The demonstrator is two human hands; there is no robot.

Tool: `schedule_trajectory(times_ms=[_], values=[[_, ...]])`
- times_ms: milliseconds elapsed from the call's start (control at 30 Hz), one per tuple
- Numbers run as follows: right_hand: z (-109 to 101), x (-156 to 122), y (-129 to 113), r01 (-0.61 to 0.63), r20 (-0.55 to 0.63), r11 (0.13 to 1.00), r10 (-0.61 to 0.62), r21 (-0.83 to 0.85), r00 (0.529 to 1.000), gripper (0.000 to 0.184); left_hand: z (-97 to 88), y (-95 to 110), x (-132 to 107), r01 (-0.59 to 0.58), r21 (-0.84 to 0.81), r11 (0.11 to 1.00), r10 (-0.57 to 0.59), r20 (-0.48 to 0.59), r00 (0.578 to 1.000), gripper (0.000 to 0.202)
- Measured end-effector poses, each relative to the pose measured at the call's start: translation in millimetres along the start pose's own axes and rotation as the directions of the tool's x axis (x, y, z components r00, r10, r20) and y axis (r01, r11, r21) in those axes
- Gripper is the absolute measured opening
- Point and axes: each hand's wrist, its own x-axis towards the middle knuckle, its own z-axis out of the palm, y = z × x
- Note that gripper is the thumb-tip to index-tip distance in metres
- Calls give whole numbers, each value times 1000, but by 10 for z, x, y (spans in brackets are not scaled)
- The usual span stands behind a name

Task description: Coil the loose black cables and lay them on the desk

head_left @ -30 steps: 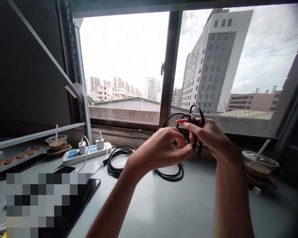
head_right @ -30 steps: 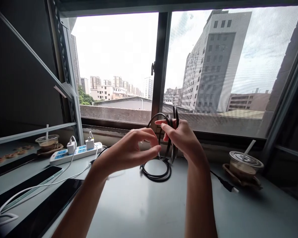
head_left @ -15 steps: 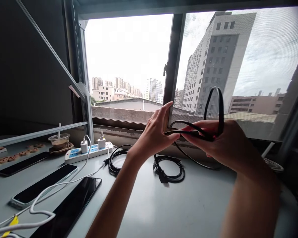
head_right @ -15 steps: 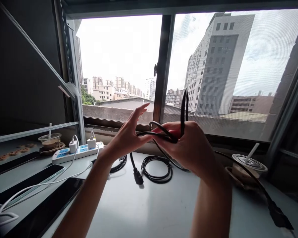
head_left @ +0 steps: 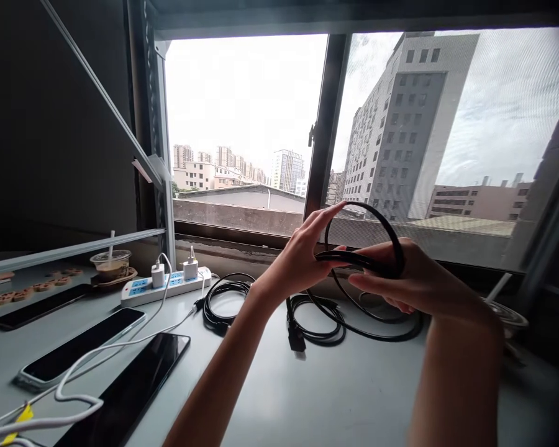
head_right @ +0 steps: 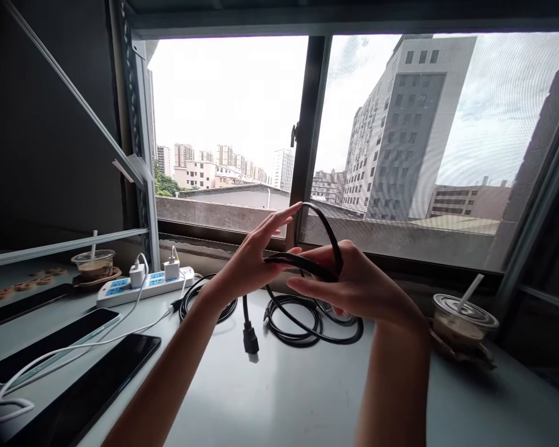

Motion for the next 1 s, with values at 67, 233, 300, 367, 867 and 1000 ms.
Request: schedule_trajectory(times_ms=[67, 233, 300, 367, 867, 1000], values=[[-22, 13, 42, -5, 9, 1000, 5, -6, 1000, 30, 19, -14, -2, 44, 26, 999, -43, -15, 999, 74], [8, 22, 47, 5, 8, 998, -5, -60, 1000, 32, 53, -50, 6, 135, 97, 986, -118, -158, 980, 57], [49, 22, 5, 17, -34, 997, -20, -78, 999, 26, 43, -48, 7, 203, 137, 970, -177, -178, 968, 29], [95, 31, -45, 19, -147, 994, -36, -111, 988, 22, 23, -39, 6, 300, 200, 933, -251, -235, 939, 24], [203, 316, 18, 139, -606, 990, -99, 19, 790, 34, -24, 63, 68, 265, -633, 728, -637, -482, 602, 50], [198, 226, -72, 206, -584, 964, -71, 167, 809, 33, -18, 119, 74, 185, -701, 688, -647, -479, 593, 53]])
